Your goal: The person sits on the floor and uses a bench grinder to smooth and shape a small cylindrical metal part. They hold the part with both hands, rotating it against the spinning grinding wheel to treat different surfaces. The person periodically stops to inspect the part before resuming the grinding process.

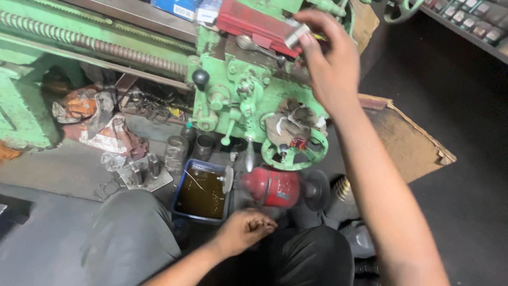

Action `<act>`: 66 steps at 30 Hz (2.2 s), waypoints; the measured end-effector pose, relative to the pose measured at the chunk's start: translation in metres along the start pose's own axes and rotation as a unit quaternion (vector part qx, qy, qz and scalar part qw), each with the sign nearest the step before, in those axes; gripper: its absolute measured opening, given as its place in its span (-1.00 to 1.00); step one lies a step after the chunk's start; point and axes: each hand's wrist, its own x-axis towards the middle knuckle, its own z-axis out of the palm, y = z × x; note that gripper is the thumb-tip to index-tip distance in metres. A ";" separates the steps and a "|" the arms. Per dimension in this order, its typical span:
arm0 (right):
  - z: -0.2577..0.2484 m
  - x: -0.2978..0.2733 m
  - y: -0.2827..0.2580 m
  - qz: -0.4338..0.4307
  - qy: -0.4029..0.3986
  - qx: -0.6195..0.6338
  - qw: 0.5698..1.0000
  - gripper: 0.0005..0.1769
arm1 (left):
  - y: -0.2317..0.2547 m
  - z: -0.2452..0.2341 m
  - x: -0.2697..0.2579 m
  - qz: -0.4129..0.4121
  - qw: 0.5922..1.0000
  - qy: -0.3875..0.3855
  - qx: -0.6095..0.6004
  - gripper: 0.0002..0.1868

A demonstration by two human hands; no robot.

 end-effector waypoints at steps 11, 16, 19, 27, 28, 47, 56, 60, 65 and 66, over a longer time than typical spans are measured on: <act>0.075 0.069 0.124 -0.061 -0.060 -0.156 0.984 -0.72 | 0.003 -0.011 -0.030 0.110 0.931 -0.083 0.339 -0.79; 0.063 0.069 0.122 -0.043 -0.073 -0.195 0.977 -0.78 | 0.008 -0.014 -0.036 0.061 0.929 -0.131 0.340 -0.79; 0.062 0.071 0.115 -0.047 -0.104 -0.167 0.979 -0.78 | 0.007 -0.013 -0.034 0.051 0.919 -0.147 0.362 -0.77; 0.064 0.066 0.110 -0.037 -0.122 -0.063 0.990 -0.70 | -0.019 -0.004 -0.026 0.074 0.906 -0.176 0.379 -0.75; 0.064 0.066 0.108 -0.043 -0.119 -0.070 0.989 -0.71 | -0.021 -0.004 -0.024 0.064 0.899 -0.186 0.390 -0.74; 0.063 -0.289 0.034 0.123 -0.143 -0.176 0.966 -0.83 | 0.080 -0.239 0.010 -0.224 0.742 0.169 0.608 -0.63; 0.313 -0.348 0.143 0.211 -0.538 -0.225 0.785 -0.16 | 0.079 -0.244 0.008 -0.052 0.828 0.279 0.483 -0.56; 0.358 -0.372 0.182 0.152 -0.520 -0.182 0.821 -0.53 | 0.085 -0.249 0.017 -0.134 0.862 0.239 0.427 -0.47; 0.376 -0.357 0.223 0.077 -0.440 -0.234 0.864 -0.50 | 0.085 -0.255 0.018 -0.165 0.842 0.232 0.459 -0.49; 0.380 -0.350 0.228 0.060 -0.419 -0.247 0.872 -0.50 | 0.086 -0.254 0.020 -0.168 0.836 0.231 0.468 -0.47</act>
